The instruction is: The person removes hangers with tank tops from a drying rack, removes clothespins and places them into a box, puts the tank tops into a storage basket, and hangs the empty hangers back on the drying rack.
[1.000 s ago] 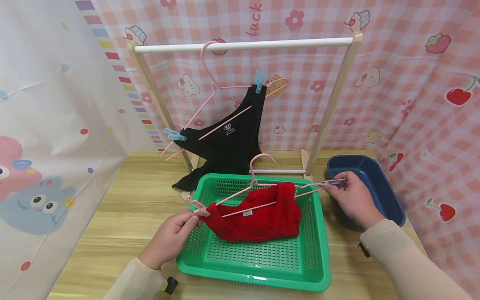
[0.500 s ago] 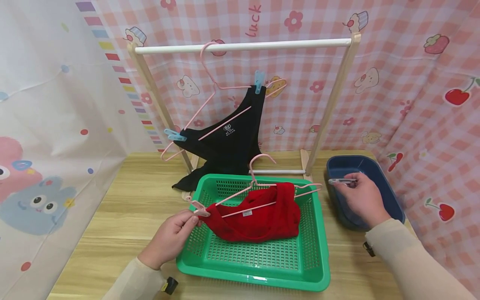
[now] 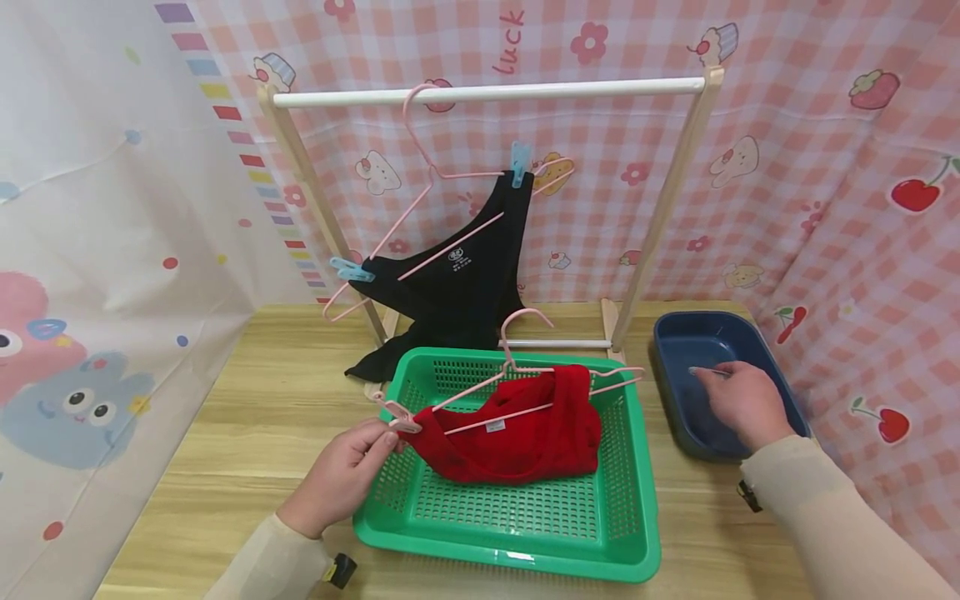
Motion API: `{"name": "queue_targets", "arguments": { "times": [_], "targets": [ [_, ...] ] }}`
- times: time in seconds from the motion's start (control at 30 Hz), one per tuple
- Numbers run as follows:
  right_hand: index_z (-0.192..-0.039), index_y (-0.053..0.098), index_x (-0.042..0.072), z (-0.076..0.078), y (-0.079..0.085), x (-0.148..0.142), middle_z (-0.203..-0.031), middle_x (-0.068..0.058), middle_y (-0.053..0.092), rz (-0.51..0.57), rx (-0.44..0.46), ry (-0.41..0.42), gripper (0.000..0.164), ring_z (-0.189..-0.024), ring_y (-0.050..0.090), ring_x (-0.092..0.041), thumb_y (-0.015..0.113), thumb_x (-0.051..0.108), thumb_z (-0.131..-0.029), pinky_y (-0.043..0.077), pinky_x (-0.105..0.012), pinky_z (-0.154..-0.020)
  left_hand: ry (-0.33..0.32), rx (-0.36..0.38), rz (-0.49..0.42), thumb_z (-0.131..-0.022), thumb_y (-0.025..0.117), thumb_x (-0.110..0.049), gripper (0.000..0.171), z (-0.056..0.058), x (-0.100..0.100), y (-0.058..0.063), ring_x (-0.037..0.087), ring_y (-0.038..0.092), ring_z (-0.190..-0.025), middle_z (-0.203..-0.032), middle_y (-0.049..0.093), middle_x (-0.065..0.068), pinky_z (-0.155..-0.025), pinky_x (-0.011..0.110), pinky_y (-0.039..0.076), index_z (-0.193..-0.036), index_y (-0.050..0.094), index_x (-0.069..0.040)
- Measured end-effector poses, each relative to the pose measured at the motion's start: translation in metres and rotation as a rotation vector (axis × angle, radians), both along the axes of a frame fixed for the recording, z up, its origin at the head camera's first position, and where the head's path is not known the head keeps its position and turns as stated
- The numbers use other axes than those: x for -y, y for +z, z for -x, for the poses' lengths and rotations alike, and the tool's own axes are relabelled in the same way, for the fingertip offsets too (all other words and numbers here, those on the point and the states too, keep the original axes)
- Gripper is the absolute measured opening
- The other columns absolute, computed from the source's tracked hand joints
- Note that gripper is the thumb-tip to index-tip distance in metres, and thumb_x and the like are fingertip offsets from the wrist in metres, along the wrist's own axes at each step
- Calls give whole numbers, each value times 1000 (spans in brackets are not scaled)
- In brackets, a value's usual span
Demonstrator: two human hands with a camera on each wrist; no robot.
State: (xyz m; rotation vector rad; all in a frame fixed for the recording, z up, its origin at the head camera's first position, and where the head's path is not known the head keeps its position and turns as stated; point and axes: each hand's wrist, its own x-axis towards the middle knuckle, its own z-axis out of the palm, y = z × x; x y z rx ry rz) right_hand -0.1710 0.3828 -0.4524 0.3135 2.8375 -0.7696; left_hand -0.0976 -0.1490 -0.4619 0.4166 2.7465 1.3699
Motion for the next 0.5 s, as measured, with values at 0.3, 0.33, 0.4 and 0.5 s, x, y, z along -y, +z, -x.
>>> {"name": "queue_targets", "arguments": {
  "times": [0.3, 0.33, 0.4, 0.5],
  "targets": [
    [-122, 62, -17, 3, -4, -10, -117, -37, 66, -76, 45, 48, 53, -101, 64, -48, 62, 31, -100, 54, -54, -79, -1, 14, 7, -109, 57, -20, 23, 0, -1, 1, 12, 57, -88, -94, 65, -1, -80, 28, 50, -92, 71, -24],
    [-120, 64, -16, 4, -5, -11, -116, -36, 67, -86, 48, 58, 52, -101, 65, -49, 63, 31, -99, 54, -54, -80, 0, 15, 9, -109, 57, -20, 23, 0, -1, 1, 12, 57, -89, -94, 65, -2, -81, 29, 50, -92, 71, -24],
    [-120, 66, -15, 5, -6, -13, -119, -37, 67, -103, 59, 77, 51, -105, 64, -53, 64, 32, -98, 54, -57, -82, 2, 12, 12, -109, 57, -19, 22, 0, -1, 1, 11, 58, -89, -95, 65, -5, -81, 29, 51, -92, 72, -22],
    [-121, 67, -14, 6, -8, -14, -125, -39, 64, -110, 89, 102, 54, -112, 61, -57, 65, 34, -98, 53, -60, -86, 3, 6, 13, -109, 58, -19, 22, 0, -1, 2, 11, 58, -89, -96, 65, -8, -82, 29, 52, -92, 72, -22]
  ]
}}
